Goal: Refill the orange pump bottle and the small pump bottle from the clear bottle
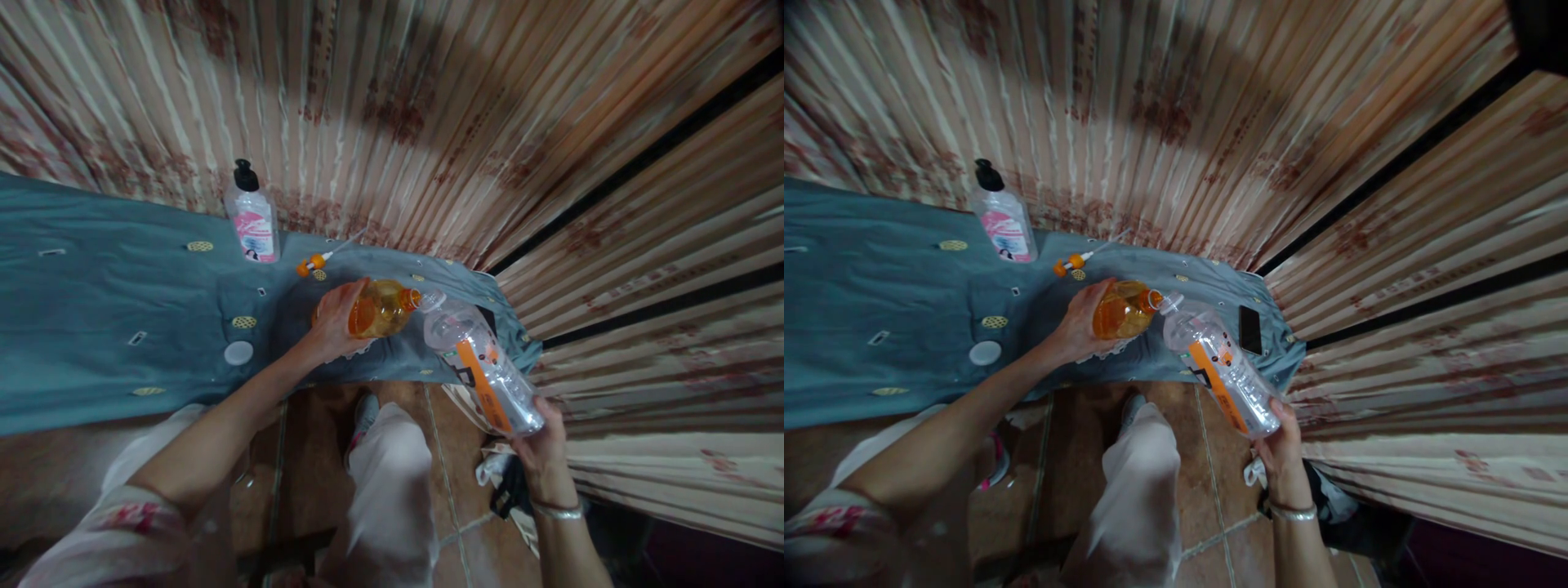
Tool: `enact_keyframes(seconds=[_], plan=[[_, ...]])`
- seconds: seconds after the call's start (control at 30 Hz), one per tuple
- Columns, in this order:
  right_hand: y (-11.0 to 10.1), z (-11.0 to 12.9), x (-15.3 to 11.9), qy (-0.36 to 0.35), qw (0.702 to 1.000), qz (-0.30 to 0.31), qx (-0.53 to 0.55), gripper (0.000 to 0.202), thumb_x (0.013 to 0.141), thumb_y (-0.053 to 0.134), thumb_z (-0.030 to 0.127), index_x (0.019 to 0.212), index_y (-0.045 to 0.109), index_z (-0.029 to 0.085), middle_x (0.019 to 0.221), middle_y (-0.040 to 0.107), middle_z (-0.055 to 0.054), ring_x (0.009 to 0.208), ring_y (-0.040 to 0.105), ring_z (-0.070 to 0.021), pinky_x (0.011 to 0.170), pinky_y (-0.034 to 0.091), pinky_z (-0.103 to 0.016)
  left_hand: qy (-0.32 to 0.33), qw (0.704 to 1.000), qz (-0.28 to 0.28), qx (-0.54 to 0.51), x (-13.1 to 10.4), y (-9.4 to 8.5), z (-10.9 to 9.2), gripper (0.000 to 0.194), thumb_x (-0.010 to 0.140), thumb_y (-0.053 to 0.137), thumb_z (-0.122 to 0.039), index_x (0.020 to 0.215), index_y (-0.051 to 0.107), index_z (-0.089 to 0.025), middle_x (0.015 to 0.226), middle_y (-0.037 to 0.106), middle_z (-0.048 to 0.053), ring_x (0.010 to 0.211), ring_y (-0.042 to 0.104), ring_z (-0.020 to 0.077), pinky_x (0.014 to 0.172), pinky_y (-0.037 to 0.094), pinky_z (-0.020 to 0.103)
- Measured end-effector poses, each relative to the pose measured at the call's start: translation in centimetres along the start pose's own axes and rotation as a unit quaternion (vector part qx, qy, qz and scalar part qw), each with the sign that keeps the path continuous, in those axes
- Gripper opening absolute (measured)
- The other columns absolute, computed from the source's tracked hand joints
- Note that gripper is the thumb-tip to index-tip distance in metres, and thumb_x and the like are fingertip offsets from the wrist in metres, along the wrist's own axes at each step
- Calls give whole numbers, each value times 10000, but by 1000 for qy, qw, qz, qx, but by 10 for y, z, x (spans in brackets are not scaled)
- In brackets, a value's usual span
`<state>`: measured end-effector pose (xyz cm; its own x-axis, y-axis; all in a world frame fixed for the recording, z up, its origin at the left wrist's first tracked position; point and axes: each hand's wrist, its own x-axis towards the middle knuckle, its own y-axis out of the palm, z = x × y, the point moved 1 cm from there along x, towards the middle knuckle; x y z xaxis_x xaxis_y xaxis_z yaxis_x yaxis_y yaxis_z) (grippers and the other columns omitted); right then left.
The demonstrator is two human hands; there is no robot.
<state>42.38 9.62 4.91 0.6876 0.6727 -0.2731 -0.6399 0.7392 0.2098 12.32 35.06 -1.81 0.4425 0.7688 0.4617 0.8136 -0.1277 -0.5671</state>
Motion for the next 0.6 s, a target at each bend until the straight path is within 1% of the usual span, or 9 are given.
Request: enact_keyframes(seconds=[0.1,0.17,0.27,0.33,0.43,0.5,0.6], plan=[[0,-1,-2,4,1000,13,-2,478,601,849,489,1021,818,262,786,831,-26,764,805,-325,964,627,-559,0,1000,2,1,0,1,1,1067,646,879,-402,1569,394,-181,1496,583,188,1378,558,395,1198,418,582],[1,0,-2,12,1000,18,-8,487,599,849,492,1024,817,259,803,836,-32,773,807,-326,960,627,-562,-1,1000,5,4,0,1,2,1077,640,882,-407,1572,386,-197,1492,585,175,1372,562,393,1197,415,589],[2,1,-4,16,1000,0,-14,476,594,845,504,1002,817,262,822,841,-30,744,801,-309,930,640,-545,6,1000,2,1,0,2,2,1077,643,878,-409,1579,371,-241,1494,582,150,1370,565,384,1191,420,589],[3,2,-5,6,1000,-7,-18,486,606,838,519,1018,817,264,825,841,-31,738,800,-302,911,646,-534,13,1000,-2,-2,0,2,2,1073,653,872,-409,1584,365,-243,1492,580,150,1371,562,383,1187,424,582],[4,5,-6,-22,999,5,-30,498,653,821,537,1067,811,260,816,838,-40,712,792,-294,876,652,-518,13,1000,-4,2,-1,1,1,1065,664,865,-400,1591,364,-245,1491,578,148,1365,560,382,1186,423,573],[3,7,-6,-31,999,2,-35,463,665,821,539,1031,811,256,798,833,-42,675,779,-284,821,659,-498,11,1000,-2,6,-1,1,-1,1060,673,861,-395,1594,363,-230,1494,574,157,1368,556,385,1192,415,573],[2,10,-6,-27,999,-2,-45,411,649,833,554,920,805,247,780,824,-47,653,768,-279,753,664,-481,12,1000,4,7,0,-1,-2,1055,690,857,-416,1590,360,-178,1491,572,192,1369,552,398,1194,406,583]])
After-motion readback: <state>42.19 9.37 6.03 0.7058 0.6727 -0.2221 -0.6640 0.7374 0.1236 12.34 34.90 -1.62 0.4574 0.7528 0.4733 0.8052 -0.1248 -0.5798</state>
